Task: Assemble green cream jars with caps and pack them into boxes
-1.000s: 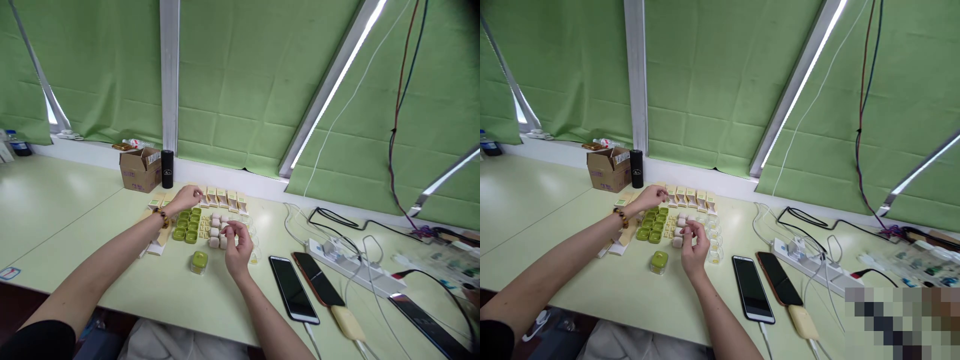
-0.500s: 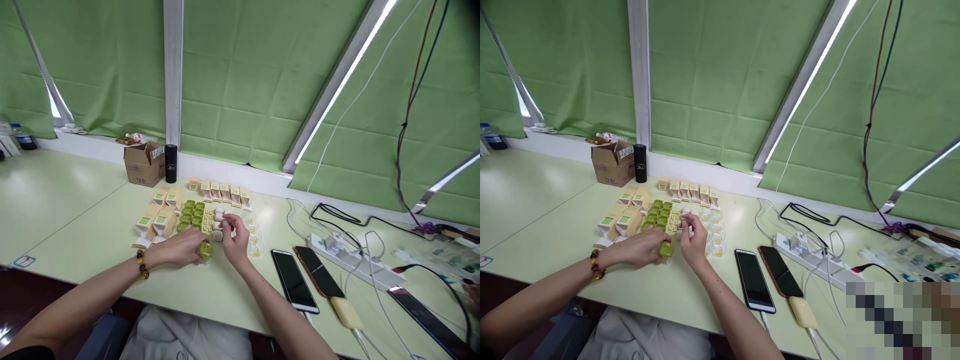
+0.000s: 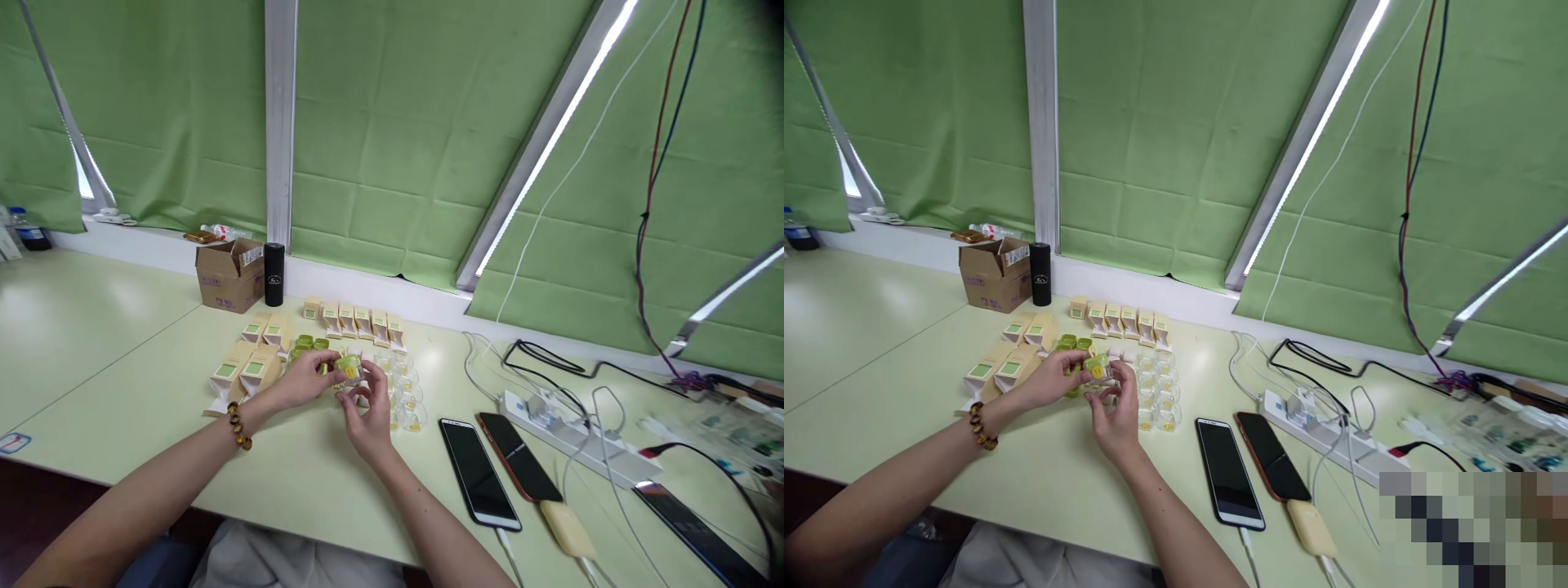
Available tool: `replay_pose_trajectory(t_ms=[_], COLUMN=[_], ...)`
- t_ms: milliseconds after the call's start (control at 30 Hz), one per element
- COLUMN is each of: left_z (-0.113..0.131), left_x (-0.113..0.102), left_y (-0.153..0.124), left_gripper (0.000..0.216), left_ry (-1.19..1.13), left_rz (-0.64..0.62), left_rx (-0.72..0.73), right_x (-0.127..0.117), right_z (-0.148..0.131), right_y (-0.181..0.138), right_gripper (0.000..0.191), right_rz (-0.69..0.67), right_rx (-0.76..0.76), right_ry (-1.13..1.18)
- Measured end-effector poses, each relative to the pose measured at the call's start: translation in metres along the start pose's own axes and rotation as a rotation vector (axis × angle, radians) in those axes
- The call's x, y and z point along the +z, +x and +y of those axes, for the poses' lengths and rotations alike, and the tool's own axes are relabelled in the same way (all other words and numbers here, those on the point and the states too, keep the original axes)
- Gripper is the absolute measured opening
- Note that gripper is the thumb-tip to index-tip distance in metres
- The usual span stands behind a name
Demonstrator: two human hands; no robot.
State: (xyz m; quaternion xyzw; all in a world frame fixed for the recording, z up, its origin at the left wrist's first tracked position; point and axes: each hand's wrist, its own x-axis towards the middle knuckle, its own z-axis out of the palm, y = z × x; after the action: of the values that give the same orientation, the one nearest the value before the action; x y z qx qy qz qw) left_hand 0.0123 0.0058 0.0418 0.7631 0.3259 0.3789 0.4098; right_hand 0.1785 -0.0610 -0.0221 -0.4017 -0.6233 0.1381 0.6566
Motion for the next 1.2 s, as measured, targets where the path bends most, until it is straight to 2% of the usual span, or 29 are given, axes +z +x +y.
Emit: replay_pose_trajectory(t_ms=[133, 300, 433, 600, 700, 833, 933, 1033, 1200], left_z=[-0.012, -0.018, -0.022, -0.031, -0.034, -0.032, -0.031, -0.028, -0.018], left_x=[0.012, 0.020, 0.023, 0.021, 0.020, 0.024, 0.026, 0.023, 0.020], left_y=[-0.009, -0.015, -0.019, -0.021, -0.021, -0.022, -0.023, -0.025, -0.029], left_gripper=[0.048, 0.043, 0.043, 0.052, 0.054, 0.049, 0.047, 0.042, 0.035], left_ry=[-0.126, -0.213, -0.212, -0.180, -0.144, -0.088, -0.072, -0.094, -0.074], left_rz=[0.015, 0.057, 0.123, 0.207, 0.225, 0.265, 0.280, 0.259, 0.237], left_rx=[-0.025, 0.034, 0.092, 0.167, 0.164, 0.128, 0.100, 0.165, 0.284], right_x=[0.004, 0.003, 0.000, -0.003, -0.004, -0.003, -0.002, -0.001, -0.005], right_z=[0.004, 0.007, 0.007, 0.000, -0.004, -0.008, -0.008, -0.007, -0.009], right_y=[-0.005, -0.004, -0.004, -0.005, -0.003, 0.000, 0.000, -0.001, 0.006], right_gripper=[0.058, 0.052, 0.052, 0.062, 0.061, 0.053, 0.048, 0.051, 0.058], right_rz=[-0.004, 0.013, -0.001, -0.096, -0.107, -0.054, -0.037, -0.048, -0.047], right_rx=[0.037, -0.063, -0.110, -0.069, -0.064, -0.073, -0.023, 0.097, 0.293], right_ry=[-0.029, -0.139, -0.168, -0.072, -0.036, -0.087, -0.084, 0.040, 0.452])
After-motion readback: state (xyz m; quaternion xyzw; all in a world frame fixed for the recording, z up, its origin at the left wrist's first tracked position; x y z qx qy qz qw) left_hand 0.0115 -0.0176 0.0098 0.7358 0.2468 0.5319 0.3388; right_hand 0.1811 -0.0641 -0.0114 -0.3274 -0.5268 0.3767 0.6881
